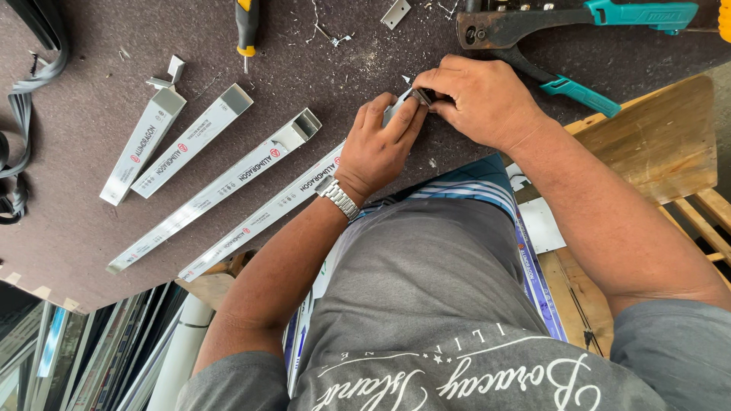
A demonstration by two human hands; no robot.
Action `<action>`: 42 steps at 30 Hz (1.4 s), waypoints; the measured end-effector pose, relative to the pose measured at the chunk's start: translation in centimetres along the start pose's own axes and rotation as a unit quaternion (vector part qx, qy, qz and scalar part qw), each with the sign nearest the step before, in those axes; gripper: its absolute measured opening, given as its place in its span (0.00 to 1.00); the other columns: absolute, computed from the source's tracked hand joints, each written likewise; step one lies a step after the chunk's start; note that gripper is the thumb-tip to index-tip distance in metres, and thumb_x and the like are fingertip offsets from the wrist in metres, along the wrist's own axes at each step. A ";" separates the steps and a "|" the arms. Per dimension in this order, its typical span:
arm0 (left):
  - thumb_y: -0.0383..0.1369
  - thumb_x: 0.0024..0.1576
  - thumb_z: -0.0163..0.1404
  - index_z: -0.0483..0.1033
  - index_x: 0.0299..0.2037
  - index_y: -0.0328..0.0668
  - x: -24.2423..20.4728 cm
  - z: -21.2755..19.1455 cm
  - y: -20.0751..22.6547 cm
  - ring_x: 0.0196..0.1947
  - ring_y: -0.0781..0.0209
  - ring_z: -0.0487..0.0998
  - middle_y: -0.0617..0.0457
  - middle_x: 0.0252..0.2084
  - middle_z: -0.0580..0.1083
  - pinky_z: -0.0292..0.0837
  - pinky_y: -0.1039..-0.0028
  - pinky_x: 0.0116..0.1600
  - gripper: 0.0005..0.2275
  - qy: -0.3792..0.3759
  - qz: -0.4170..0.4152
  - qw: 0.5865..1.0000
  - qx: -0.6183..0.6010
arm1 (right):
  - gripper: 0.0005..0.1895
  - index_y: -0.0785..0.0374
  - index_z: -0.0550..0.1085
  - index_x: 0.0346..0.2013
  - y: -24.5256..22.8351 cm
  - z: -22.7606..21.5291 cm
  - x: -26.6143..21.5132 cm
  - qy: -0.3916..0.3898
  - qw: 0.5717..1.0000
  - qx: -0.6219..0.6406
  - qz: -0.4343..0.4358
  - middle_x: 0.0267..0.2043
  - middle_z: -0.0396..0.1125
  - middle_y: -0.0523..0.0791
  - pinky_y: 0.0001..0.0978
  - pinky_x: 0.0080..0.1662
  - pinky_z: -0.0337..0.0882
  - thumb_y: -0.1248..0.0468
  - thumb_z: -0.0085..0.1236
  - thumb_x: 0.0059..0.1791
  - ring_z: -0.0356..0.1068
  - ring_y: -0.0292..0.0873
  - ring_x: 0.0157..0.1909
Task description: The person uses a yellow power drill to make holes in small metal brackets and aluminum profiles on a workbench. They secure the pieces with a clamp, drill the holes, and then remove the pieces to repeat the process on other items.
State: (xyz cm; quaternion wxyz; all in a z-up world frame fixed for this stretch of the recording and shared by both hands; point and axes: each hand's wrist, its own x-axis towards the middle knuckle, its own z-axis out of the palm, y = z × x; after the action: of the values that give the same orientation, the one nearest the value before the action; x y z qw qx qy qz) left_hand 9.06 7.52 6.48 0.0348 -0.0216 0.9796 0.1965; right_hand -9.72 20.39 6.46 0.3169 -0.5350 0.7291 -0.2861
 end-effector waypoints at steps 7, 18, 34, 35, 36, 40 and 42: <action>0.31 0.63 0.51 0.75 0.64 0.41 -0.2 0.7 0.0 0.60 0.53 0.67 0.56 0.62 0.66 0.71 0.63 0.62 0.18 0.017 0.000 1.000 0.015 | 0.18 0.60 0.78 0.52 0.3 0.1 -0.1 0.008 1.000 0.006 -0.007 0.43 0.71 0.43 0.32 0.43 0.76 0.64 0.68 0.48 0.74 0.43 0.40; 0.30 0.57 0.60 0.77 0.60 0.47 -0.3 1.2 0.1 0.56 0.53 0.69 0.52 0.56 0.64 0.73 0.63 0.56 0.20 0.074 -0.038 0.996 -0.015 | 0.19 0.59 0.78 0.52 0.3 -0.1 -0.1 0.008 1.000 0.012 -0.003 0.41 0.71 0.43 0.32 0.42 0.75 0.63 0.69 0.47 0.74 0.44 0.39; 0.31 0.56 0.62 0.76 0.58 0.52 0.3 1.2 0.0 0.55 0.51 0.71 0.49 0.56 0.67 0.73 0.60 0.54 0.19 0.060 -0.057 0.996 -0.010 | 0.20 0.59 0.78 0.52 0.8 0.2 -0.2 0.013 1.000 0.018 -0.002 0.41 0.71 0.44 0.34 0.41 0.75 0.62 0.69 0.47 0.74 0.44 0.38; 0.30 0.55 0.61 0.76 0.58 0.51 0.0 1.1 0.2 0.54 0.50 0.71 0.49 0.56 0.67 0.73 0.60 0.54 0.20 0.060 -0.059 0.996 -0.013 | 0.20 0.59 0.78 0.53 0.8 0.4 -0.4 0.014 1.000 0.023 -0.002 0.41 0.71 0.44 0.34 0.41 0.75 0.63 0.68 0.47 0.74 0.45 0.38; 0.29 0.53 0.60 0.77 0.58 0.50 -0.1 1.0 0.1 0.53 0.49 0.71 0.48 0.56 0.68 0.73 0.59 0.54 0.20 0.065 -0.056 0.996 -0.015 | 0.19 0.59 0.78 0.51 0.8 0.6 -0.5 0.019 1.000 0.020 -0.012 0.40 0.70 0.44 0.36 0.41 0.75 0.63 0.68 0.46 0.74 0.46 0.38; 0.29 0.52 0.59 0.78 0.55 0.49 1.2 -0.7 0.8 0.52 0.47 0.73 0.47 0.54 0.69 0.72 0.58 0.53 0.19 0.088 -0.055 0.994 -0.015 | 0.17 0.57 0.78 0.46 -0.1 -0.7 0.4 0.005 0.999 0.035 0.009 0.37 0.69 0.46 0.41 0.39 0.75 0.62 0.67 0.43 0.73 0.51 0.36; 0.30 0.50 0.59 0.79 0.54 0.50 2.0 -1.3 0.9 0.52 0.47 0.73 0.47 0.53 0.69 0.72 0.58 0.53 0.19 0.089 -0.053 0.995 -0.015 | 0.16 0.56 0.78 0.45 -0.3 -1.4 0.9 0.014 0.998 0.059 0.012 0.37 0.69 0.46 0.42 0.40 0.74 0.62 0.67 0.43 0.73 0.52 0.37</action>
State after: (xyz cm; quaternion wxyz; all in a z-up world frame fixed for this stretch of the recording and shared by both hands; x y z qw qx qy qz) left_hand 6.98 7.78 7.87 -0.0427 -0.0911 0.9734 0.2059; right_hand -10.80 19.60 7.46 0.3414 -0.5026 0.7214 -0.3324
